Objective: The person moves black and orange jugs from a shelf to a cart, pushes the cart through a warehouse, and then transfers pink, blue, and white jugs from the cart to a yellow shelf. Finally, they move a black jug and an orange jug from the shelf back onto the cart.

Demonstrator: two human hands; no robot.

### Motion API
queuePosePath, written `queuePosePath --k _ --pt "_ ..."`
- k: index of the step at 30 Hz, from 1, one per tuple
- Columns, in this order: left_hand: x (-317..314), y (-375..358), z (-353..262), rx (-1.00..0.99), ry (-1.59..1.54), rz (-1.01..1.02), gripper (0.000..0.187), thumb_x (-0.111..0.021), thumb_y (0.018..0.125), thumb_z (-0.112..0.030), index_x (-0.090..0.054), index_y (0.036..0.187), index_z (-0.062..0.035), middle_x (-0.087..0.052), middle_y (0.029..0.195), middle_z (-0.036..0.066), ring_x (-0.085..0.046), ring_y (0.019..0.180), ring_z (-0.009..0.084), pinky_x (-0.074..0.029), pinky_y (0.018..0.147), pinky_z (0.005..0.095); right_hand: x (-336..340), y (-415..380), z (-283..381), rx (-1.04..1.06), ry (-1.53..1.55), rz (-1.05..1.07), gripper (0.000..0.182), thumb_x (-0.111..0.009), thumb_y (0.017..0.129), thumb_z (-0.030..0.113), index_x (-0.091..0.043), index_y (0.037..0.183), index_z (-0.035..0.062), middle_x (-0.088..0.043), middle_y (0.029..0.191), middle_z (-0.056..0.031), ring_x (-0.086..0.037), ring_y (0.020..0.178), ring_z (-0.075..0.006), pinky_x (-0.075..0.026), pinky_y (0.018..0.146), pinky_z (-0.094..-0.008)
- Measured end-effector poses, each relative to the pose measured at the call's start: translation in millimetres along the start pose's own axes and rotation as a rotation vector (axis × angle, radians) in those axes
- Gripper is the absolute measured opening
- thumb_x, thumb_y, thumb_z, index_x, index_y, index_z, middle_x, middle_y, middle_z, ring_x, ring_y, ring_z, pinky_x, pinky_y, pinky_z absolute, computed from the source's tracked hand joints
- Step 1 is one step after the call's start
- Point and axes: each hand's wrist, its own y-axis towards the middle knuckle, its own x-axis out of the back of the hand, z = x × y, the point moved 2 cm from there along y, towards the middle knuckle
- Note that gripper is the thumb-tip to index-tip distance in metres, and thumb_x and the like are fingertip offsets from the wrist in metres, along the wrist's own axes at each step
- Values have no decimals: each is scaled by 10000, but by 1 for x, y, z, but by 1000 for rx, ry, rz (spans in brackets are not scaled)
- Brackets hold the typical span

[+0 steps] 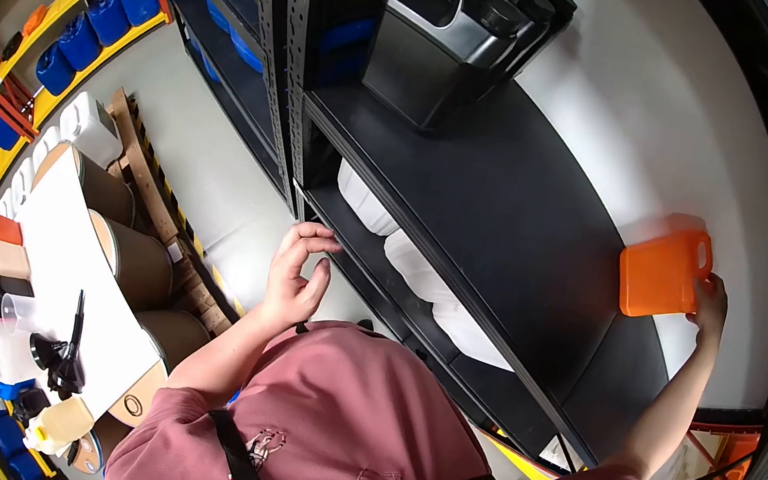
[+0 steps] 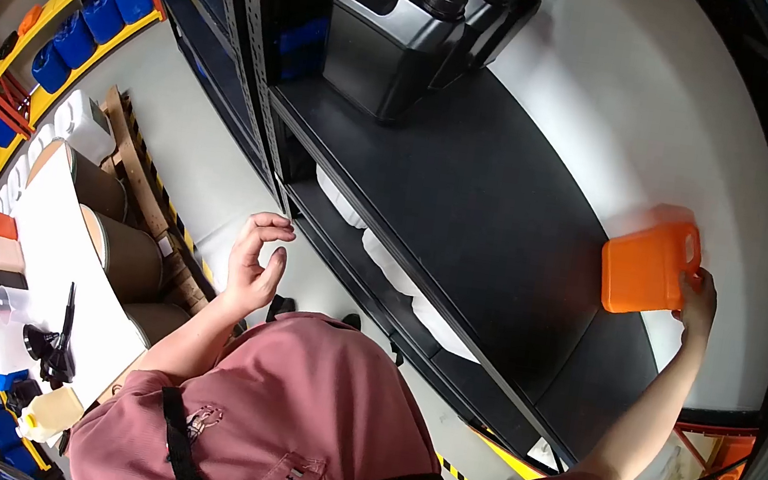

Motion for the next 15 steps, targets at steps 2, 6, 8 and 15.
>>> queuePosePath --k 2,6,8,15 --pt "2 0 1 11 17 -6 294 -575 810 86 -672 1060 -33 -603 1182 143 -606 1081 282 -481 956 369 -7 11 3 33 103 13 611 -636 941 473 -500 1430 134 -617 1323 -77 -651 1056 -233 -594 726 -381" --pt "-4 -1 -1 26 6 14 288 -575 810 84 -676 1054 -32 -603 1185 143 -605 1089 282 -480 963 369 -33 30 77 264 131 50 462 -580 1016 350 -519 1431 156 -614 1344 -64 -623 1135 -213 -582 804 -393" --pt "-3 -3 -2 26 -1 14 289 -576 809 85 -677 1054 -31 -603 1186 144 -605 1091 282 -481 965 370 -54 31 131 343 184 42 428 -569 1032 303 -528 1433 160 -608 1362 -74 -622 1147 -223 -585 800 -374" --pt "13 -15 2 74 81 -38 292 -577 799 80 -662 1055 -30 -603 1174 149 -604 1084 291 -478 965 375 -107 30 284 600 218 52 402 -618 1008 279 -583 1360 88 -657 1311 -108 -647 1149 -232 -569 873 -336"
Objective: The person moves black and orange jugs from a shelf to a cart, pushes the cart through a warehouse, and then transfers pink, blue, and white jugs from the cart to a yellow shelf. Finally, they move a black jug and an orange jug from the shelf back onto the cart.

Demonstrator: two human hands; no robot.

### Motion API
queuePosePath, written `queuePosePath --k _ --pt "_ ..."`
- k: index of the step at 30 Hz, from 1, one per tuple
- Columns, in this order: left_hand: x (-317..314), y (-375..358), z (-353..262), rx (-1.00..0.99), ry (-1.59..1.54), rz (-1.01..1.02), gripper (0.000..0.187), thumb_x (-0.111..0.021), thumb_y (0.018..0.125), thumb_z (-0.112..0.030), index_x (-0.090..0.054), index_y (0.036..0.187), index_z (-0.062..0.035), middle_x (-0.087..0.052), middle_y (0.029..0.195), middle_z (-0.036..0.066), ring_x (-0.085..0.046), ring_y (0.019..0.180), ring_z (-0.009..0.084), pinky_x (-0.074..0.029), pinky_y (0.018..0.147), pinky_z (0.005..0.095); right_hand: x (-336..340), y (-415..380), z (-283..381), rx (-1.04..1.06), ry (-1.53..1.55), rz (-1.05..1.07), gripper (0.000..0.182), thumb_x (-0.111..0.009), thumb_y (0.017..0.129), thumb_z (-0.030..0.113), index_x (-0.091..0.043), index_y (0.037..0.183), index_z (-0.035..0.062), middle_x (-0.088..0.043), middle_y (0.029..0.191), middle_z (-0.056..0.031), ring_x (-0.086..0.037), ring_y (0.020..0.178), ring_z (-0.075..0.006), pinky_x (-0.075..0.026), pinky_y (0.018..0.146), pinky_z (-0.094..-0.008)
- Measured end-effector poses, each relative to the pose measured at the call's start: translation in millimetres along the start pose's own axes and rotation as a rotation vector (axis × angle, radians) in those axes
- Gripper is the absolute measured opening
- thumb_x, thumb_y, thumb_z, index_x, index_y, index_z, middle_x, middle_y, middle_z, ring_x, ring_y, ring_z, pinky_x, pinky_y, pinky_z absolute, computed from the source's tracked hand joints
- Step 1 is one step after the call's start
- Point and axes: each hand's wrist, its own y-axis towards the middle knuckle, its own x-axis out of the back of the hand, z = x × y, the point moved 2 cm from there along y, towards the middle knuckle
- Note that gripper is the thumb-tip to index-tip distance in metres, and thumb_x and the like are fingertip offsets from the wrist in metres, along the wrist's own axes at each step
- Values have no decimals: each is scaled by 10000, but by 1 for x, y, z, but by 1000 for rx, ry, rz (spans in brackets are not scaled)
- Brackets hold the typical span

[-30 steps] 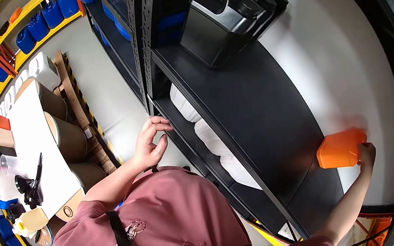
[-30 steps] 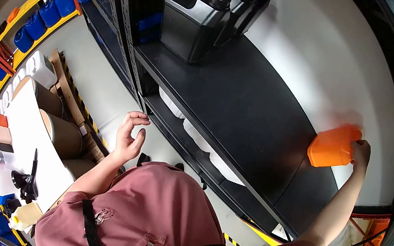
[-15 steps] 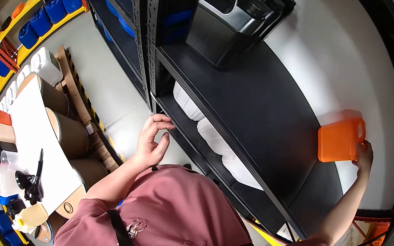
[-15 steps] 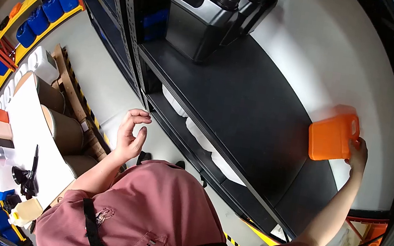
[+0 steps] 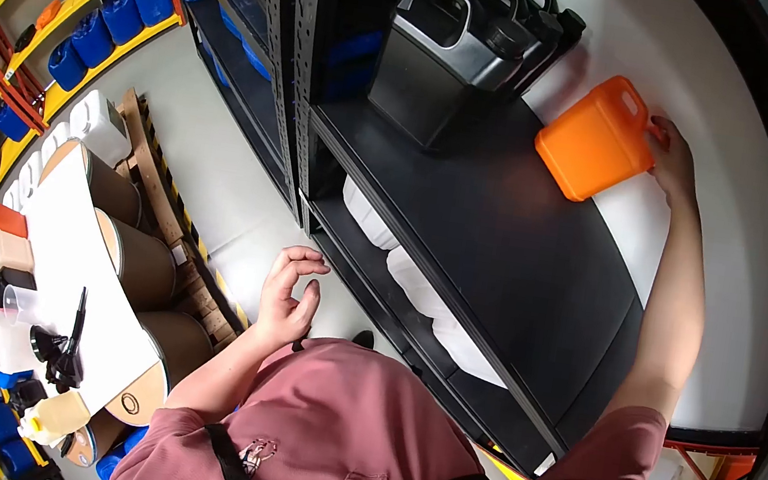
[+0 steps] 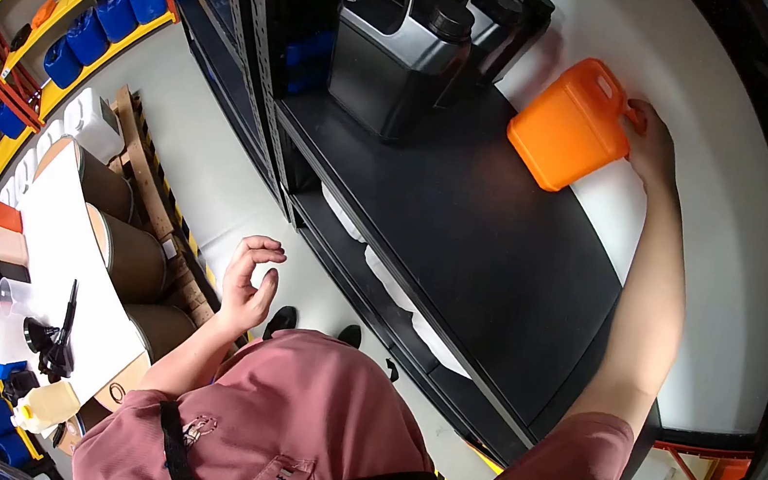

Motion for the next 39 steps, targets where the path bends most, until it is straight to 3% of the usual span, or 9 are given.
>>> queuePosePath --k 7,12,16,24,34,39 --pt "10 -15 23 110 92 -57 280 -569 808 74 -658 1052 -32 -608 1149 148 -600 1087 295 -472 967 375 -26 61 -12 124 -102 -8 420 -614 1005 311 -588 1365 96 -660 1319 -126 -647 1175 -263 -464 1062 -357" --pt "10 -22 29 173 100 -61 262 -572 817 61 -659 1047 -31 -609 1148 148 -602 1089 300 -472 974 375 -24 46 4 48 -49 -18 436 -613 1008 304 -569 1386 91 -663 1314 -113 -666 1122 -239 -564 899 -346" --pt "9 -18 35 171 85 -42 259 -574 820 60 -662 1045 -33 -611 1147 148 -606 1091 300 -473 973 375 -24 38 15 19 -27 4 444 -610 1011 300 -556 1401 94 -662 1316 -104 -676 1088 -224 -589 815 -331" --pt "12 -10 38 167 60 -24 266 -575 826 51 -671 1057 -41 -618 1154 145 -612 1092 301 -480 965 376 -37 55 -9 143 -65 -92 441 -594 1020 271 -538 1426 110 -594 1412 -145 -570 1301 -309 -431 1111 -384" --pt "25 -17 47 150 70 -54 266 -575 826 54 -662 1059 -39 -621 1138 149 -619 1069 303 -495 939 374 -41 54 -8 221 -111 -126 559 -667 972 253 -480 1461 57 -562 1434 -160 -544 1325 -302 -419 1134 -392" --pt "35 -22 57 174 52 -73 267 -570 824 61 -659 1058 -32 -622 1132 151 -625 1045 298 -501 924 367 -41 43 7 183 -227 -194 687 -714 932 295 -414 1508 70 -460 1497 -198 -464 1387 -338 -402 1149 -423"
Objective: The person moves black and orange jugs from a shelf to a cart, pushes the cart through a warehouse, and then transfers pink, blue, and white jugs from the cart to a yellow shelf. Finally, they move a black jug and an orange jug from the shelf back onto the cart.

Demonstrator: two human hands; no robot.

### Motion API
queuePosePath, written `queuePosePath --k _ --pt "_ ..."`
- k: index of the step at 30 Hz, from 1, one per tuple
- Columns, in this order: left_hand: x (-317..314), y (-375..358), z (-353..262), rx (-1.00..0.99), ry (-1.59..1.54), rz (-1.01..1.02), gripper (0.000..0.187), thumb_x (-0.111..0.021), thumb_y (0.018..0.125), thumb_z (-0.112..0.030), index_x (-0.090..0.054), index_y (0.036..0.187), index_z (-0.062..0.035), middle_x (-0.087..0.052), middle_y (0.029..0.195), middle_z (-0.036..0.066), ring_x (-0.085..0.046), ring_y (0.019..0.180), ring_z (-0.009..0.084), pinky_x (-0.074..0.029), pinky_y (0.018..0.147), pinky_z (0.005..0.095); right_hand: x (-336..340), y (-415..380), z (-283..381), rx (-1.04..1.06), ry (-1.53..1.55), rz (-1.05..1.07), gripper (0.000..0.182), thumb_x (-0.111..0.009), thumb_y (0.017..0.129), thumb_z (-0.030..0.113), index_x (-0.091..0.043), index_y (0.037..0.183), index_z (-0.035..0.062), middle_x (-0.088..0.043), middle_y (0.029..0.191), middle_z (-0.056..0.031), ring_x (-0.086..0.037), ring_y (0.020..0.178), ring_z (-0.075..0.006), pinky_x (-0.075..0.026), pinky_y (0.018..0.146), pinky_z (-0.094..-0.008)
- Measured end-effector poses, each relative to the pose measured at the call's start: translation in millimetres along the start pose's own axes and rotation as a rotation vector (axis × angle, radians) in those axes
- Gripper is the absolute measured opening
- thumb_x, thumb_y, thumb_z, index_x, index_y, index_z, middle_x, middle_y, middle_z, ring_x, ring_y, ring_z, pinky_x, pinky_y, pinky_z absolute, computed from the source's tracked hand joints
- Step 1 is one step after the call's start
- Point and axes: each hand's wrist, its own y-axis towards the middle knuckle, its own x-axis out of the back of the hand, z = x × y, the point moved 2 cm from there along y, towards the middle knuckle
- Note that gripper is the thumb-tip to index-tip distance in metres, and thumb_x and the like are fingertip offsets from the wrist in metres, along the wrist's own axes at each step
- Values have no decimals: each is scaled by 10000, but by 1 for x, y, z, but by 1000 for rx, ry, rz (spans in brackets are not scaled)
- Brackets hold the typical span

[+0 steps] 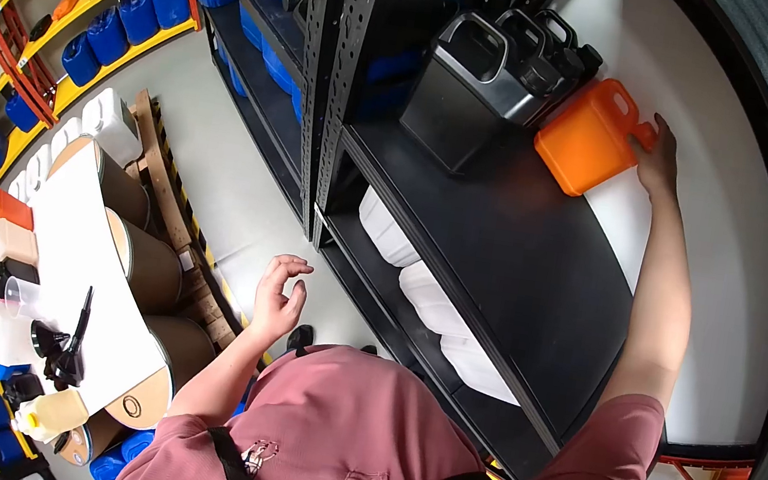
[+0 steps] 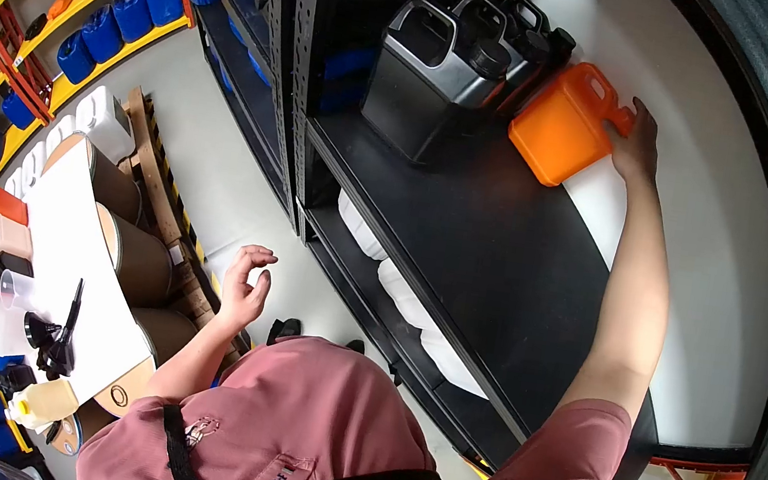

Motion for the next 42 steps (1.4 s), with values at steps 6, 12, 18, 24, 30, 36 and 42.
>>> queuePosePath --k 6,12,18,24,30,36,42 --pt "7 -3 32 71 53 97 250 -572 838 20 -659 1069 -21 -629 1127 151 -626 1010 285 -510 894 353 22 -75 27 209 -93 -191 723 -716 923 314 -383 1512 60 -358 1567 -227 -342 1466 -382 -353 1180 -453" --pt "3 -7 97 345 239 570 348 -616 867 -136 -677 1196 -42 -647 1177 182 -685 1027 307 -564 853 397 64 -256 87 122 170 -25 670 -706 911 113 -401 1506 77 -340 1584 -208 -439 1411 -375 -479 1045 -436" --pt "-30 -15 188 440 418 1023 424 -659 887 -266 -677 1241 -34 -703 1207 194 -696 1078 312 -546 944 401 112 -429 101 -166 700 120 443 -689 826 -53 -614 1258 12 -613 1251 -157 -651 974 -191 -566 719 -284" --pt "-121 -22 210 476 510 1221 415 -658 880 -227 -680 1228 -1 -724 1143 164 -686 1041 269 -532 908 371 87 -631 72 -681 552 463 428 -708 904 161 -603 1309 74 -674 1182 -133 -687 1008 -261 -591 797 -370" --pt "-230 -62 158 297 499 1452 397 -645 886 -221 -680 1197 23 -718 961 95 -661 842 173 -519 771 328 45 -876 39 -1264 153 1024 542 -640 919 382 -592 1358 68 -662 1278 -189 -623 1205 -359 -503 1017 -446" --pt "-342 -150 103 275 566 1647 174 -578 878 -186 -658 789 -61 -554 675 -14 -495 566 100 -368 523 304 30 -1102 41 -1816 460 673 502 -718 882 384 -658 1268 69 -698 1211 -193 -649 1149 -383 -524 978 -436" --pt "-477 -308 31 -259 567 1843 308 -658 891 -242 -735 1111 -41 -745 1007 118 -703 935 222 -544 832 359 65 -1201 61 -2157 395 450 471 -659 868 327 -684 1262 70 -692 1234 -197 -644 1167 -375 -515 997 -412"
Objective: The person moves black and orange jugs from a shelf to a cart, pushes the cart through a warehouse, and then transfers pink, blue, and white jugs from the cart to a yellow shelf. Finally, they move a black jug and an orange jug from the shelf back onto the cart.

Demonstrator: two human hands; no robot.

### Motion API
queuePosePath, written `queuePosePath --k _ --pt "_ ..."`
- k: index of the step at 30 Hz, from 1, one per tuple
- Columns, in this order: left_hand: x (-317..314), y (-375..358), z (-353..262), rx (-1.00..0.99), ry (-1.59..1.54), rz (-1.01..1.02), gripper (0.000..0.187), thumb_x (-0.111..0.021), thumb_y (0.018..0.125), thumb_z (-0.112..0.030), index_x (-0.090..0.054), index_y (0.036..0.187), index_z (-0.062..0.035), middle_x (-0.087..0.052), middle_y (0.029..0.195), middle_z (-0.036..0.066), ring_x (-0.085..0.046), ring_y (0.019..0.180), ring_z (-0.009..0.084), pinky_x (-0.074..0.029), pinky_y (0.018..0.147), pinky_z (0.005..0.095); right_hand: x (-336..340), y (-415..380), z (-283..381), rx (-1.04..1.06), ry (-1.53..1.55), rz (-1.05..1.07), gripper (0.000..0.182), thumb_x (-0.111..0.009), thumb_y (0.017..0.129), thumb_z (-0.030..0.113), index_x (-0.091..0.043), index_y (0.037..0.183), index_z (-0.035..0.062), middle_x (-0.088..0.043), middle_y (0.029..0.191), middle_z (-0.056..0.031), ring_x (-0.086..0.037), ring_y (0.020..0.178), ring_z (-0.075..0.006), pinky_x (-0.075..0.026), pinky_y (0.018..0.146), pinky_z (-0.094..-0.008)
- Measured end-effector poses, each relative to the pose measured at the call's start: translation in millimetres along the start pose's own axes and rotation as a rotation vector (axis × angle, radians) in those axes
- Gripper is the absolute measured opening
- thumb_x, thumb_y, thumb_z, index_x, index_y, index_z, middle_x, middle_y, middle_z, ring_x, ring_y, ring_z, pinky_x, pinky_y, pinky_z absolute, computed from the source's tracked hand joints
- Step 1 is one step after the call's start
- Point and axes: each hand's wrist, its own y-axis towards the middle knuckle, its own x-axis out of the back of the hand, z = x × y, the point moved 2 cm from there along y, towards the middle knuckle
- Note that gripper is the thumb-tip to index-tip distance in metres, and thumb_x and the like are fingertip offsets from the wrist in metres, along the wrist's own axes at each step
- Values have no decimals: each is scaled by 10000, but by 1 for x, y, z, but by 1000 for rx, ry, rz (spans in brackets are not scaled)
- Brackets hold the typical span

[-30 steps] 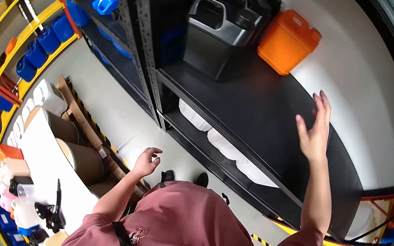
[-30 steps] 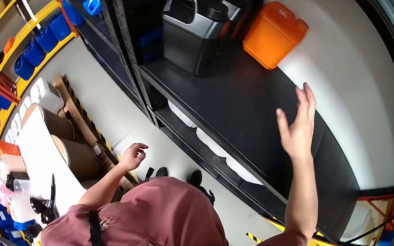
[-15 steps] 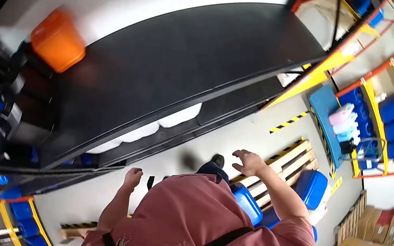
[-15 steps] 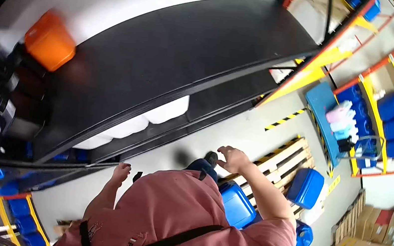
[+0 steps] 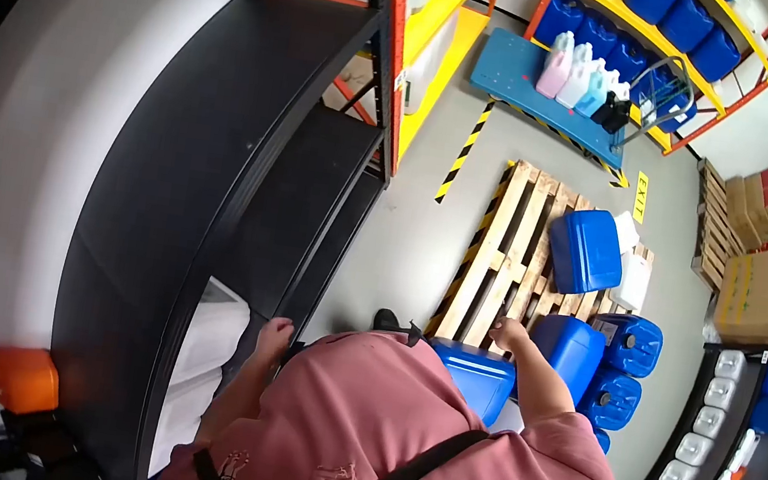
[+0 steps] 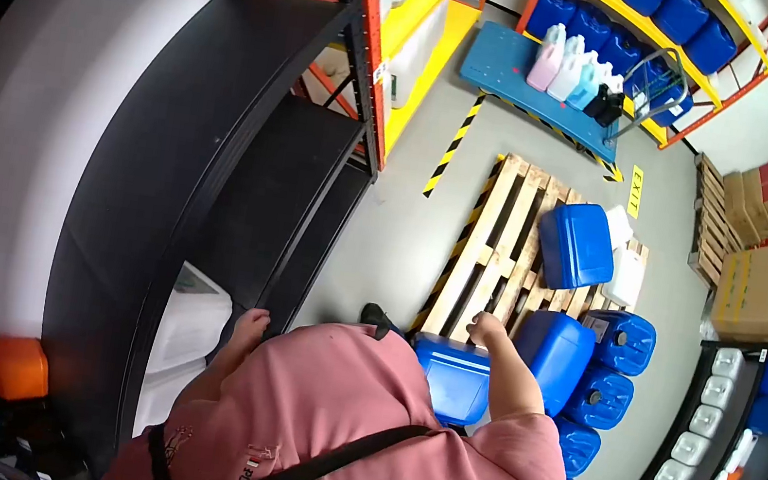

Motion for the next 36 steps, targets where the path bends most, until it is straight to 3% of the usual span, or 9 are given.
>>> queuePosePath --k 2,8,15,17,20,29,34,35,36 --pt "-21 54 -59 -123 125 58 367 -664 909 -256 -704 1202 -38 -723 1179 168 -690 1105 274 -533 965 374 6 3 -11 -7 66 -42 445 -654 861 313 -692 1231 71 -705 1201 -199 -658 1136 -376 -520 987 -410" --pt "-100 160 -253 -275 170 327 359 -657 934 -184 -655 1247 -8 -717 1181 143 -676 1118 245 -525 979 354 37 -1 5 94 105 -49 396 -657 875 323 -709 1155 47 -736 1108 -173 -684 1074 -348 -535 961 -399" --pt "-209 267 -428 -440 409 820 438 -664 904 -269 -650 1273 -34 -706 1213 173 -675 1142 281 -514 1000 368 14 34 -17 -367 575 -153 407 -645 855 333 -733 1137 54 -726 1120 -202 -674 1088 -379 -535 957 -434" --pt "-230 316 -465 -520 473 801 453 -663 900 -285 -647 1283 -43 -697 1235 166 -669 1151 280 -513 1000 367 27 35 -15 -466 667 -109 473 -699 853 289 -696 1235 10 -718 1187 -207 -692 1106 -325 -541 932 -393" --pt "-246 372 -545 -506 575 744 462 -668 895 -288 -641 1294 -56 -690 1258 145 -657 1172 281 -509 1003 362 16 59 -23 -492 847 -326 384 -669 859 279 -732 1134 18 -728 1105 -225 -691 1077 -364 -542 932 -432" --pt "-330 514 -688 -305 313 727 410 -640 932 -215 -646 1276 8 -694 1243 160 -654 1162 256 -501 996 354 65 197 -62 -591 1147 -37 422 -703 856 287 -719 1165 0 -720 1142 -237 -694 1069 -367 -547 941 -409" --pt "-343 561 -731 -196 460 555 402 -650 906 -238 -678 1226 4 -722 1163 150 -676 1078 252 -517 942 351 241 258 -162 -407 767 -84 420 -656 905 357 -731 1180 48 -708 1194 -211 -685 1085 -343 -525 956 -402" --pt "-343 565 -742 -285 436 589 412 -620 929 -262 -668 1247 -4 -716 1038 95 -647 851 170 -529 768 311 259 283 -195 -406 740 -232 391 -666 902 312 -733 1159 24 -722 1141 -216 -686 1080 -352 -526 948 -408" --pt "-344 572 -748 -273 429 590 412 -620 929 -262 -668 1247 -4 -716 1038 95 -647 851 170 -529 768 311 332 274 -196 -533 880 -425 364 -667 899 255 -727 1151 0 -734 1092 -222 -696 1046 -367 -531 915 -413"
